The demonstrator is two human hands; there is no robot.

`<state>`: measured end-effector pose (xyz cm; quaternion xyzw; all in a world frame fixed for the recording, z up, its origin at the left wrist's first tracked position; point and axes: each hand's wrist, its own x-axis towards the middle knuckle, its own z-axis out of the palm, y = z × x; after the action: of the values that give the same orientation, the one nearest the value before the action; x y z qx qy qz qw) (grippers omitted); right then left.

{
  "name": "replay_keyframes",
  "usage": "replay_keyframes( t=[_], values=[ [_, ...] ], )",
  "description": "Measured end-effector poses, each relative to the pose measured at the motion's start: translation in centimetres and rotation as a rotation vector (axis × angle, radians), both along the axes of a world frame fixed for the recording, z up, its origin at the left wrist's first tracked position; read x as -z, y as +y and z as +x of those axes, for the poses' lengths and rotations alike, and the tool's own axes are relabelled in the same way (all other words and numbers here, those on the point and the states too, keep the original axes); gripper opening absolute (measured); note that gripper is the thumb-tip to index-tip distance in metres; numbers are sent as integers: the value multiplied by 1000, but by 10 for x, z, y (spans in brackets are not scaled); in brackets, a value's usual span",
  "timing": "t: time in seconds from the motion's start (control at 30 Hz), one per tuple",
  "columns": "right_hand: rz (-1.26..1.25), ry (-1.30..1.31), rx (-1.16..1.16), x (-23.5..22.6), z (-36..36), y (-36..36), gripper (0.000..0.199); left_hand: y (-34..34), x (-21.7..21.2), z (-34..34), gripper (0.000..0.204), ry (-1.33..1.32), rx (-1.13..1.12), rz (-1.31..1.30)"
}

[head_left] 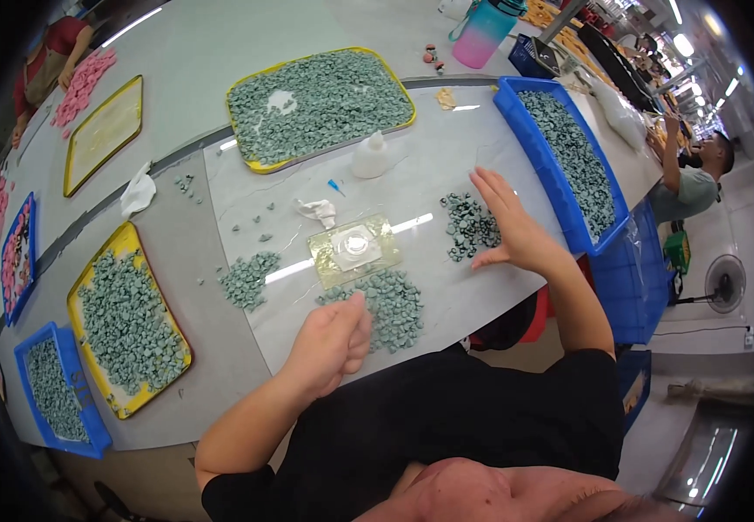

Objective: Pick small green plastic components and place them onto a specific base for assembly.

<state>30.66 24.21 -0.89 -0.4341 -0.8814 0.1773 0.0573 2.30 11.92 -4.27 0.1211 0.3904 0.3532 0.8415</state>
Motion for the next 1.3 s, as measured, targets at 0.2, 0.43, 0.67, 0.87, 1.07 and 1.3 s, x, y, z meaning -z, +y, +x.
replay_keyframes(
  t=[0.2, 0.43, 0.67, 0.87, 1.07, 1.3],
  values=[
    [63, -32, 198, 41, 31, -23, 110, 2, -4, -2, 17, -90, -154, -11],
    [109, -24, 103, 42, 6, -17, 88, -1, -18, 6, 16, -65, -292, 41],
    [201, 216, 5, 47, -16, -5, 58, -6, -24, 14, 18, -48, -360, 84],
    [284, 222, -67, 39, -22, 3, 43, -11, -17, 20, 16, -70, -370, 115],
    [227, 179, 53, 17, -28, 22, 26, -10, -27, 31, 14, -57, -407, 47],
    [125, -50, 104, 14, -37, 40, 11, -11, -25, 33, 20, 37, -376, 175]
  ],
)
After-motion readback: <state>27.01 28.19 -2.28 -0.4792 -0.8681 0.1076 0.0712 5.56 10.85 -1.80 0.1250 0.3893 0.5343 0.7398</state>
